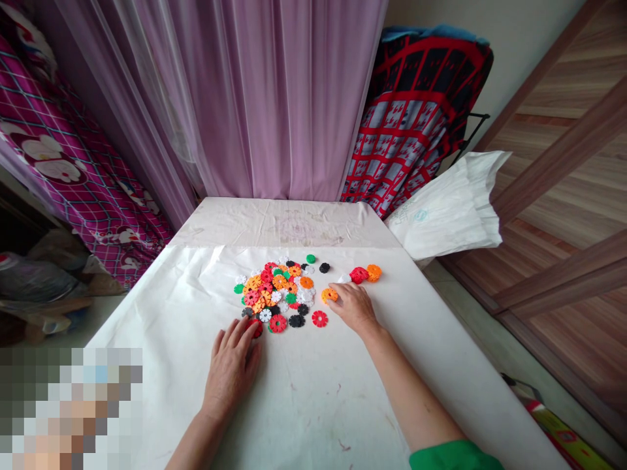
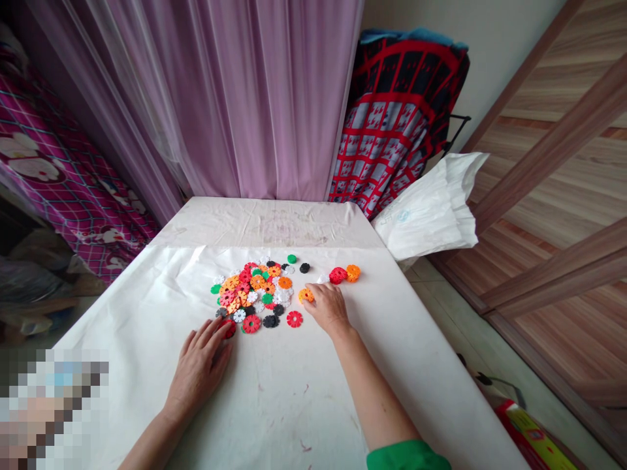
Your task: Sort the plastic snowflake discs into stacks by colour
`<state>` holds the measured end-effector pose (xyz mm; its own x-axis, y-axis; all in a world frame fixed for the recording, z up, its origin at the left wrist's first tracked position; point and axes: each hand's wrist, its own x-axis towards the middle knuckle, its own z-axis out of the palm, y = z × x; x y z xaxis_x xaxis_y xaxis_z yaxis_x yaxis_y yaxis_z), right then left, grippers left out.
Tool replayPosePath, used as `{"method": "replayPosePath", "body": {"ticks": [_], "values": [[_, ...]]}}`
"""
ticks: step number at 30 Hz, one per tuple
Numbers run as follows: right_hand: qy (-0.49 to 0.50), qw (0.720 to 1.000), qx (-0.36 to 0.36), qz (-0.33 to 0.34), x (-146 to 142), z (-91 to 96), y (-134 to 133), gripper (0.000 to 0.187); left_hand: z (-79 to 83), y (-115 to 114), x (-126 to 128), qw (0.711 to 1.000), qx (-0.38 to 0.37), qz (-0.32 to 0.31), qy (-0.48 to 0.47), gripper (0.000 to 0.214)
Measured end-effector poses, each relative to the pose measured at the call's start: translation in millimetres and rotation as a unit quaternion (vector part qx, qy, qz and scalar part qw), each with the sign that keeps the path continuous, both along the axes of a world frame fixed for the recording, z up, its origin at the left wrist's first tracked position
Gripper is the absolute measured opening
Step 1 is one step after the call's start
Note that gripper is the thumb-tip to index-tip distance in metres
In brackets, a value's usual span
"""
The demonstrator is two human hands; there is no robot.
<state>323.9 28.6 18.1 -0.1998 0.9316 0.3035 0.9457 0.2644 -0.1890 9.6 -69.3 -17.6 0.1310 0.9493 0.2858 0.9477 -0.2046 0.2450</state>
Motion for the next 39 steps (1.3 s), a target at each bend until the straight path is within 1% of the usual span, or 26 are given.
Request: {"method": "replayPosePath", "body": {"ticks": [3, 6, 9, 11, 13, 15, 17, 20, 24, 27, 31, 35, 37, 39], "values": [[0.035, 0.999, 0.027, 0.01, -0.1, -0.1, -3.9, 0.024, -0.7, 0.0, 2.4, 1.0, 0.005, 0.0, -0.026, 0.041], [0.08, 0.995, 0.045, 0.027, -13.0, -0.4, -14.1, 0.023, -2.0, 1.5, 0.3, 0.996, 0.016, 0.01, -0.09, 0.042], [0.122, 0.989, 0.035, 0.083, -40.9, -3.3, -31.1, 0.023, -2.5, 5.5, -17.1, 0.98, 0.032, 0.064, -0.187, 0.042], [0.135, 0.983, 0.017, 0.122, -63.1, -6.3, -42.9, 0.023, -1.1, 9.1, -36.5, 0.969, 0.045, 0.125, -0.209, 0.043], [0.141, 0.98, 0.003, 0.139, -83.9, -8.6, -52.0, 0.022, 2.2, 13.0, -55.0, 0.974, 0.04, 0.157, -0.16, 0.044], [0.144, 0.979, 0.0, 0.146, -101.8, -8.8, -56.8, 0.021, 7.1, 17.2, -65.5, 0.981, 0.008, 0.177, -0.076, 0.044], [0.143, 0.977, 0.003, 0.161, -116.8, -6.5, -57.3, 0.018, 12.9, 22.2, -65.3, 0.983, -0.028, 0.182, -0.014, 0.046], [0.124, 0.972, -0.001, 0.199, -135.3, -0.7, -53.0, 0.016, 20.4, 31.6, -52.2, 0.983, -0.062, 0.168, 0.033, 0.052], [0.071, 0.969, -0.021, 0.237, -152.1, 5.2, -45.1, 0.021, 22.4, 42.1, -38.8, 0.986, -0.073, 0.144, 0.047, 0.055], [0.034, 0.971, -0.03, 0.236, -157.9, 6.1, -40.8, 0.024, 19.0, 44.7, -38.1, 0.987, -0.065, 0.14, 0.048, 0.054], [0.009, 0.972, -0.042, 0.231, -162.4, 6.3, -37.6, 0.024, 15.9, 45.7, -37.3, 0.988, -0.054, 0.14, 0.044, 0.053], [0.013, 0.975, -0.053, 0.215, -168.9, 8.5, -36.4, 0.029, 17.5, 51.2, -31.8, 0.988, -0.055, 0.139, 0.044, 0.054], [0.035, 0.976, -0.047, 0.21, -169.5, 10.0, -37.6, 0.031, 19.2, 54.5, -29.5, 0.988, -0.062, 0.133, 0.046, 0.054], [0.072, 0.976, -0.031, 0.204, -163.6, 10.4, -40.5, 0.032, 21.0, 56.9, -28.5, 0.988, -0.07, 0.128, 0.05, 0.054]]}}
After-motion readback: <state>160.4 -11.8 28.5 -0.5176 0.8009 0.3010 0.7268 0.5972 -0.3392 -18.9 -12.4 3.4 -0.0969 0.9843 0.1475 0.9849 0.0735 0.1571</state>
